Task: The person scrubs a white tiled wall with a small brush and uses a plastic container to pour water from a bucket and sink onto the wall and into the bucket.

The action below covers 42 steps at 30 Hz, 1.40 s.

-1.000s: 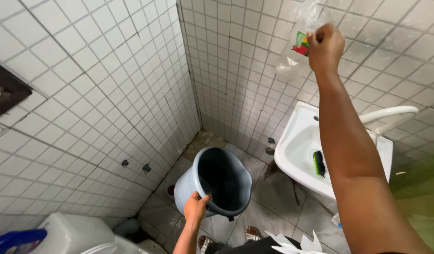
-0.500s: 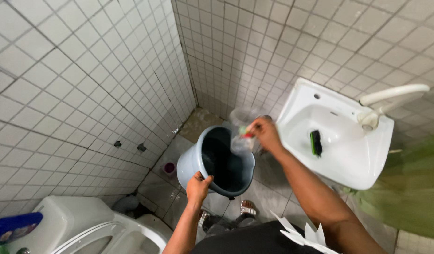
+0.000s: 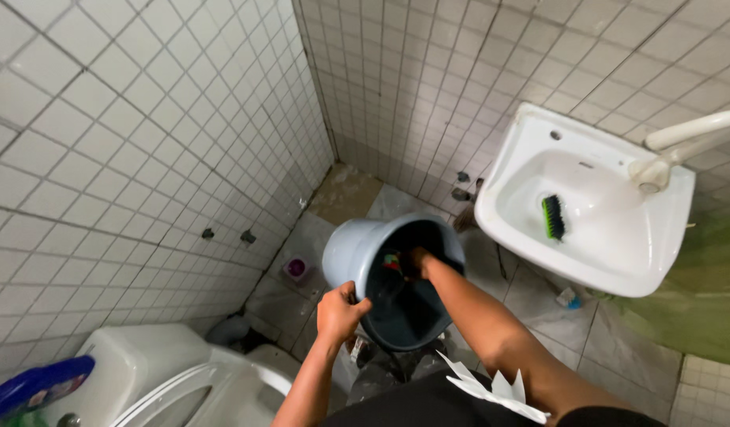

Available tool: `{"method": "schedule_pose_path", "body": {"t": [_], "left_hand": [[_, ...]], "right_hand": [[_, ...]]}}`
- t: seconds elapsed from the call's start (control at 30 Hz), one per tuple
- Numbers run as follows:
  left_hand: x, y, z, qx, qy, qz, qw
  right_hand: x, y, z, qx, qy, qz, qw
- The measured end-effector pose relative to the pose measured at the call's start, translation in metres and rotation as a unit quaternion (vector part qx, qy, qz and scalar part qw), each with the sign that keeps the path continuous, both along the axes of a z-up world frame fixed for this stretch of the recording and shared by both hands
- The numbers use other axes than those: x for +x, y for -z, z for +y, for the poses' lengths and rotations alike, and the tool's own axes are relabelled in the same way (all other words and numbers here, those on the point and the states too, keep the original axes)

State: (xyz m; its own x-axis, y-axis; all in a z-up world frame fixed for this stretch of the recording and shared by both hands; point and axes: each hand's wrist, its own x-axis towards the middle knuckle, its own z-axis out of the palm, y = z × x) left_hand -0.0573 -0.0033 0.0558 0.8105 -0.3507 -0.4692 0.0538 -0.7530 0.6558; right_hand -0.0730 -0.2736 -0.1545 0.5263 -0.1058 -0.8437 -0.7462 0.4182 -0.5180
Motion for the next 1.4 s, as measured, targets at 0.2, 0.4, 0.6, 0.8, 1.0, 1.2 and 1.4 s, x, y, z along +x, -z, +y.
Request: {"method": "schedule_pose_path", "body": {"t": [0.2, 0.4, 0.6, 0.8, 1.0, 1.2, 1.4], "left_hand": [[0.001, -0.006, 0.000, -0.032, 0.020, 0.006, 0.999], [0.014, 0.000, -0.022, -0.023, 0.017, 0.003, 1.000], [0.029, 0.018, -0.036, 0.004, 0.015, -0.018, 1.000], [0.024, 0.028, -0.037, 0.040, -0.001, -0.019, 0.999], [0.020, 0.022, -0.042, 0.028, -0.056, -0.007, 0.998], [-0.003, 0.025, -0.054, 0.010, -0.102, 0.020, 0.994], [-0.038, 0.042, -0.067, 0.034, -0.131, -0.004, 0.991]], "right_hand": [[0.011, -0.001, 0.005, -0.408, -0.134, -0.036, 0.902], [-0.018, -0.058, -0.010, -0.568, -0.093, -0.245, 0.780], [-0.007, -0.150, -0.086, -0.457, -0.071, -0.227, 0.857], [0.052, -0.397, -0.289, -0.600, 0.129, -0.300, 0.730], [0.040, -0.457, -0.304, -0.710, 0.194, -0.351, 0.579], [0.012, -0.304, -0.265, -0.519, 0.136, -0.450, 0.714], [-0.030, -0.182, -0.142, -0.272, 0.013, -0.490, 0.828]]}}
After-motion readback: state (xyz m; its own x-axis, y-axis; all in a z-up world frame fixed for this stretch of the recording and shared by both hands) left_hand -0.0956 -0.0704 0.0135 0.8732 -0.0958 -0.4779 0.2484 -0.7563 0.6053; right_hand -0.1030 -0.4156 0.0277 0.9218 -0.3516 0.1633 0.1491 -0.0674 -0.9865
